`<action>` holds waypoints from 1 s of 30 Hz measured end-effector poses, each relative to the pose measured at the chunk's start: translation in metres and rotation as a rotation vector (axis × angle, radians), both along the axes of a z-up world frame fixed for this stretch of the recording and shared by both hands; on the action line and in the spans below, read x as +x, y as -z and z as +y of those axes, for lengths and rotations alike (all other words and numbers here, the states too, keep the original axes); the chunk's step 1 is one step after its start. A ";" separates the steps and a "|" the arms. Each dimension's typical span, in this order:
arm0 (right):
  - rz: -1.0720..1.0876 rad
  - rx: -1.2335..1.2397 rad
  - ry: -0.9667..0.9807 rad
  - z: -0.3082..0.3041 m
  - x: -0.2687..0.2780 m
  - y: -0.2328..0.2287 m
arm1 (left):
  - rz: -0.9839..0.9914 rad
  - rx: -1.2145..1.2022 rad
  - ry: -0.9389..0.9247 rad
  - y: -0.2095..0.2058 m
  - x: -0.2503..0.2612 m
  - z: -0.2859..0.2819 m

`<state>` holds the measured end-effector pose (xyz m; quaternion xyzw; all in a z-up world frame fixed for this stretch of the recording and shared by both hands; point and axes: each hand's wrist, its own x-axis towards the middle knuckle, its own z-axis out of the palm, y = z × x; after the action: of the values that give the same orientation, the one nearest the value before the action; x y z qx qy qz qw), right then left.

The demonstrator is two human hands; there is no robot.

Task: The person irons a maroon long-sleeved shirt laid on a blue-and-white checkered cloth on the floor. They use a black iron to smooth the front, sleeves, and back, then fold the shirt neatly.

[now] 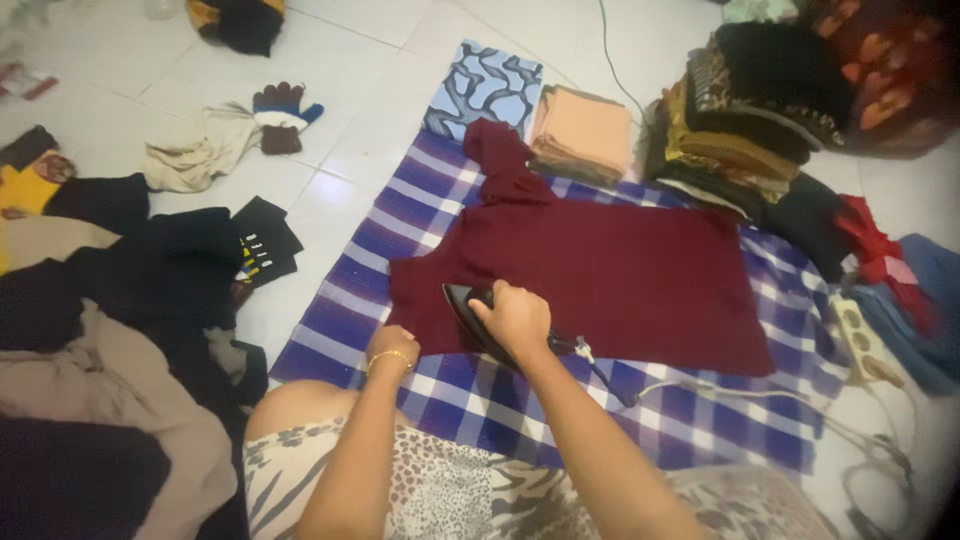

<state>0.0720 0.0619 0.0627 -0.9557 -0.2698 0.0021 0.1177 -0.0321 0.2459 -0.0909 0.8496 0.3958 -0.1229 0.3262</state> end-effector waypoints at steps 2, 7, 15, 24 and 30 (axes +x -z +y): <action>0.106 -0.030 -0.033 -0.001 0.003 -0.007 | 0.019 -0.143 -0.100 -0.007 0.002 -0.001; 0.194 -0.147 -0.252 -0.009 -0.007 -0.023 | 0.019 -0.386 -0.343 -0.015 -0.001 0.000; 0.128 -0.100 -0.439 -0.016 -0.026 -0.014 | -0.218 -0.011 -0.365 -0.018 -0.008 0.004; 0.062 -0.097 -0.231 -0.053 0.000 -0.010 | -0.457 0.248 0.152 -0.084 -0.003 -0.053; -0.001 -0.053 -0.045 -0.108 0.033 -0.009 | -0.528 0.300 0.576 -0.079 0.024 -0.112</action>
<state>0.1055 -0.0457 0.0713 -0.9521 -0.2912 0.0114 0.0924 -0.0078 0.1336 -0.0117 0.9660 0.0585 0.0720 0.2413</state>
